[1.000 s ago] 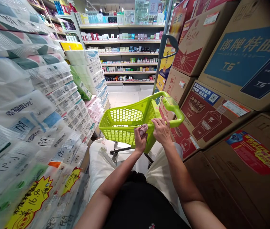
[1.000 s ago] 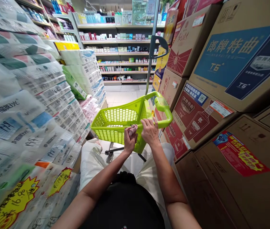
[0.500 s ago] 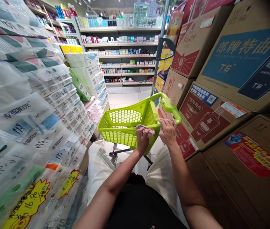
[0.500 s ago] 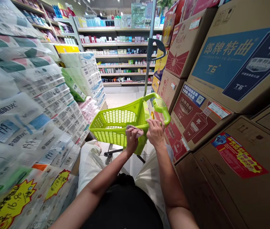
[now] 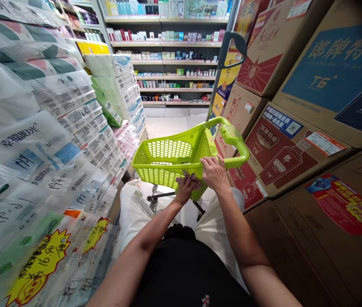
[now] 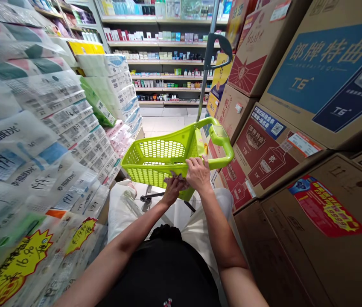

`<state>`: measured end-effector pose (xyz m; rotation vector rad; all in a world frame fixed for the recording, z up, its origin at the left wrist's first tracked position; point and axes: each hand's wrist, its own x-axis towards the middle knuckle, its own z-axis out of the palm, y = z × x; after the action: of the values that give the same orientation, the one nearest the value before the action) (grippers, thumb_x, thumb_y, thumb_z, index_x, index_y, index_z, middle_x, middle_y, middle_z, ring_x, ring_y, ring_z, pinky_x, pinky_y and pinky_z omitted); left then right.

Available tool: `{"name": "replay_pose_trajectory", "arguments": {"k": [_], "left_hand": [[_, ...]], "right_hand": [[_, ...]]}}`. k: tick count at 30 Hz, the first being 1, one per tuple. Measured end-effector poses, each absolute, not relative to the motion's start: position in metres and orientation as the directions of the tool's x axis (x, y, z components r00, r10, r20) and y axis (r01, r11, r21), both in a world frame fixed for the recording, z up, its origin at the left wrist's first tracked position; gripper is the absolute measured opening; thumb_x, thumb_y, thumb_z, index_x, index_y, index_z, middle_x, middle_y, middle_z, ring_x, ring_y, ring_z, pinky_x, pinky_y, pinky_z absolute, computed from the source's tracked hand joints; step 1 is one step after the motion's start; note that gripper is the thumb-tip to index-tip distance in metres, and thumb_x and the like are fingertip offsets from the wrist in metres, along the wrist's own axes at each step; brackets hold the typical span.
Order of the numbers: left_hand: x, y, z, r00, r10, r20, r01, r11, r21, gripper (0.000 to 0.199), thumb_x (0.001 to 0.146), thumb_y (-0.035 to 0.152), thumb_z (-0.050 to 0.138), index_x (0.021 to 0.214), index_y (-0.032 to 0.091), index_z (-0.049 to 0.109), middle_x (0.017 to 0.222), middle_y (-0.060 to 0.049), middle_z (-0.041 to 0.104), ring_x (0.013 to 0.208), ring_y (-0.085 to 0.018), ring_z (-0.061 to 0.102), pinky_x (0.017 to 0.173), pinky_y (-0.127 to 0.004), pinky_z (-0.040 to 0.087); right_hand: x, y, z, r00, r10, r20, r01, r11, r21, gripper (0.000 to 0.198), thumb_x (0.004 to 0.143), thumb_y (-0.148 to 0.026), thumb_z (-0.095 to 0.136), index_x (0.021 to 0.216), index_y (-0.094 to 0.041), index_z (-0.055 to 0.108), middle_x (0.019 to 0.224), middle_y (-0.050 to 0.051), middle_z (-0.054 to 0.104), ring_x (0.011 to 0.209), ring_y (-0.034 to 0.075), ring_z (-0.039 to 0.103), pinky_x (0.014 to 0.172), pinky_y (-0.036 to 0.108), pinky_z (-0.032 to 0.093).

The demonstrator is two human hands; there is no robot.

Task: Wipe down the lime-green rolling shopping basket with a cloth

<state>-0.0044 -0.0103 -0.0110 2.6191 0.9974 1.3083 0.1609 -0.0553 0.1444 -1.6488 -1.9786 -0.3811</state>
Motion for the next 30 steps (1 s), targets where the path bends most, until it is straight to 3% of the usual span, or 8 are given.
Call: {"name": "replay_pose_trajectory", "arguments": {"k": [8, 12, 17, 22, 27, 30], "left_hand": [[-0.028, -0.004, -0.042, 0.236, 0.706, 0.668, 0.666, -0.618, 0.418, 0.038, 0.099, 0.016, 0.043, 0.119, 0.024, 0.075, 0.104, -0.016, 0.059, 0.106, -0.031, 0.053, 0.099, -0.05, 0.045], [-0.045, -0.003, -0.051, 0.243, 0.743, 0.624, 0.633, -0.608, 0.478, 0.035, 0.099, 0.017, 0.044, 0.111, 0.024, 0.076, 0.105, -0.014, 0.06, 0.099, -0.028, 0.053, 0.092, -0.046, 0.047], [-0.061, 0.009, -0.044, 0.04, 0.716, 0.697, 0.547, -0.6, 0.584, 0.031, 0.1, 0.023, 0.047, 0.113, 0.025, 0.075, 0.113, -0.014, 0.06, 0.111, -0.029, 0.053, 0.104, -0.048, 0.043], [-0.09, 0.017, -0.053, 0.201, 0.793, 0.574, 0.551, -0.577, 0.603, 0.026, 0.099, 0.03, 0.051, 0.104, 0.023, 0.076, 0.098, -0.014, 0.06, 0.096, -0.028, 0.054, 0.094, -0.048, 0.048], [-0.113, 0.037, -0.047, 0.034, 0.741, 0.67, 0.567, -0.567, 0.598, 0.029, 0.099, 0.029, 0.049, 0.106, 0.023, 0.076, 0.11, -0.014, 0.058, 0.115, -0.03, 0.053, 0.107, -0.051, 0.042], [-0.124, 0.037, -0.052, 0.062, 0.778, 0.625, 0.575, -0.54, 0.614, 0.027, 0.098, 0.025, 0.048, 0.105, 0.022, 0.075, 0.105, -0.013, 0.056, 0.107, -0.029, 0.055, 0.105, -0.053, 0.044]], "right_hand": [[0.142, -0.051, 0.137, -0.146, 0.833, 0.533, 0.967, 0.234, -0.101, 0.04, 0.096, -0.02, 0.046, 0.13, -0.021, 0.067, 0.132, 0.01, 0.071, 0.121, 0.03, 0.055, 0.126, 0.051, 0.012], [0.129, -0.048, 0.131, -0.162, 0.842, 0.515, 0.965, 0.245, -0.097, 0.041, 0.097, -0.02, 0.044, 0.131, -0.02, 0.067, 0.131, 0.01, 0.071, 0.119, 0.028, 0.056, 0.125, 0.048, 0.014], [0.123, -0.045, 0.131, -0.146, 0.842, 0.519, 0.969, 0.227, -0.097, 0.04, 0.097, -0.02, 0.045, 0.129, -0.021, 0.067, 0.13, 0.01, 0.072, 0.119, 0.029, 0.056, 0.124, 0.049, 0.015], [0.116, -0.044, 0.132, -0.163, 0.848, 0.504, 0.969, 0.235, -0.081, 0.04, 0.096, -0.02, 0.043, 0.128, -0.02, 0.068, 0.132, 0.01, 0.071, 0.119, 0.027, 0.057, 0.125, 0.047, 0.015], [0.102, -0.037, 0.131, -0.183, 0.838, 0.513, 0.965, 0.254, -0.071, 0.04, 0.095, -0.019, 0.045, 0.128, -0.02, 0.068, 0.132, 0.009, 0.071, 0.118, 0.027, 0.057, 0.125, 0.047, 0.014], [0.091, -0.032, 0.129, -0.21, 0.808, 0.551, 0.955, 0.289, -0.059, 0.038, 0.095, -0.018, 0.047, 0.127, -0.02, 0.068, 0.129, 0.009, 0.072, 0.117, 0.027, 0.058, 0.124, 0.047, 0.016]]}}
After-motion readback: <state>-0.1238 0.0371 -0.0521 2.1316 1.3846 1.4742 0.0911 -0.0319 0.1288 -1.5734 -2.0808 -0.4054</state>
